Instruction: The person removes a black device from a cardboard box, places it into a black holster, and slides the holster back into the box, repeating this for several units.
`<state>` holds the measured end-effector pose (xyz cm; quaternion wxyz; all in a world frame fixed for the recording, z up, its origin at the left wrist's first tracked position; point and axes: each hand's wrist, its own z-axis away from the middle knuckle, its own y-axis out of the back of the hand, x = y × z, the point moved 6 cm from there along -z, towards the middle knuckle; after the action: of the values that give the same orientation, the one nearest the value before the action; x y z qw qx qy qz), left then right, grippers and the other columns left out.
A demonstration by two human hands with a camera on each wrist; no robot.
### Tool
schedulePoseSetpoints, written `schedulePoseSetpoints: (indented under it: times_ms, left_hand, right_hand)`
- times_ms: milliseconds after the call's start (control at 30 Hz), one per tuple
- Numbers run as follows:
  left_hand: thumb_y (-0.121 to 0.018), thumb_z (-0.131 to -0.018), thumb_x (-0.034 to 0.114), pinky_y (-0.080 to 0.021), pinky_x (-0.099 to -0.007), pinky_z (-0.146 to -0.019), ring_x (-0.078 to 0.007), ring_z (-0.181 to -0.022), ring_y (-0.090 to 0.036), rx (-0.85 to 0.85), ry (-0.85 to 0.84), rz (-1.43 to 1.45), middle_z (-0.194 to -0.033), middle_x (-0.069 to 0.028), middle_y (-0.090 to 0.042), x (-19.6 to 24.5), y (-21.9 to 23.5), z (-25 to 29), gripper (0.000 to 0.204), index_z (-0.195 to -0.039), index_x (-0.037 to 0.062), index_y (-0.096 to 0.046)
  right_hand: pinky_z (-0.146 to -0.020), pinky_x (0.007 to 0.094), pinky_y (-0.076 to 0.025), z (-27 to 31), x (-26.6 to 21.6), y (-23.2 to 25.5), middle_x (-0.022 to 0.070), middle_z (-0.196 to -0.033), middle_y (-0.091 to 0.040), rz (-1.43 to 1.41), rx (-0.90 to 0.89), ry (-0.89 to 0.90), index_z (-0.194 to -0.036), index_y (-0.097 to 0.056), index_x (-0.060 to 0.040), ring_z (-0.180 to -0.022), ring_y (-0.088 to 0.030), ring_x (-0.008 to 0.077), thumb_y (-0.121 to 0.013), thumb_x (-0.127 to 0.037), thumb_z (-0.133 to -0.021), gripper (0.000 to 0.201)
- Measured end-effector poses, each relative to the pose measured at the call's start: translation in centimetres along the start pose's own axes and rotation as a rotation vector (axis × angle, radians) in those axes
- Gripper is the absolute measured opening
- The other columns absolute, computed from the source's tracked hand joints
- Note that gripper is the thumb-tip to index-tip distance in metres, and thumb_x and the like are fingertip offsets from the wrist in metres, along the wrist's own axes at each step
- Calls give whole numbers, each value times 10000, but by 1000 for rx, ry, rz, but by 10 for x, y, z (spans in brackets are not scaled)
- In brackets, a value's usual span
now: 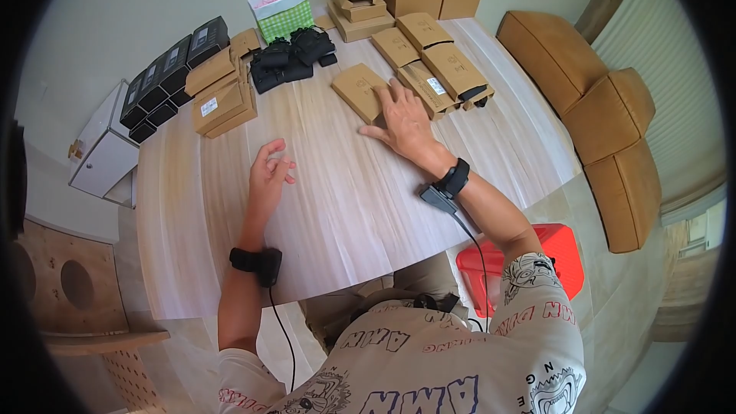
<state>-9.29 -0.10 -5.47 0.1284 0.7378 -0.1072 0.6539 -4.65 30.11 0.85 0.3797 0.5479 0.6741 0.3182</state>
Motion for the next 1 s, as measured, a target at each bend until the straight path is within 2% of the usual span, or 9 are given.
schedulePoseSetpoints:
  times_ms: [33,167,433,700,1000]
  left_hand:
    - [-601,-1069,55,-571,-259,-695,-151,-997,-682,-3,2,0,-1376,-128,-575,-1,0,0,417,-1467,-36,-514]
    - [-605,-1064,52,-571,-258,-696,-149,-993,-680,-8,-6,2,-1375,-127,-576,-1,1,-1,424,-1468,-40,-514]
    - [-608,-1058,48,-571,-258,-698,-156,-998,-680,-12,3,-16,-1382,-133,-575,2,0,0,433,-1471,-41,-511]
    - [-600,-1052,33,-572,-260,-709,-161,-1006,-682,-20,11,-2,-1382,-132,-572,1,-1,1,437,-1472,-43,-508]
    - [-600,-1048,25,-574,-259,-710,-163,-1007,-681,-24,13,-4,-1385,-140,-574,1,-1,0,447,-1479,-46,-503]
  right_hand:
    - [-1068,484,-475,0,-2,-2,234,-1408,-566,-42,41,48,-1484,-530,-80,-1276,-569,405,-879,-497,-810,866]
    - [-1062,489,-473,-9,2,-3,238,-1377,-570,-22,-4,-2,-1461,-538,-69,-1277,-565,410,-874,-500,-816,845]
    - [-1021,468,-457,-57,19,-23,198,-1205,-642,161,61,-21,-1317,-620,-35,-1189,-583,360,-889,-509,-788,760]
    - [-1020,492,-457,-84,32,-40,206,-1192,-659,215,45,-72,-1323,-624,-35,-1183,-603,362,-847,-560,-823,760]
    - [-993,497,-474,-87,42,-42,201,-1205,-657,219,-10,-136,-1317,-616,-28,-1188,-612,360,-819,-576,-845,751]
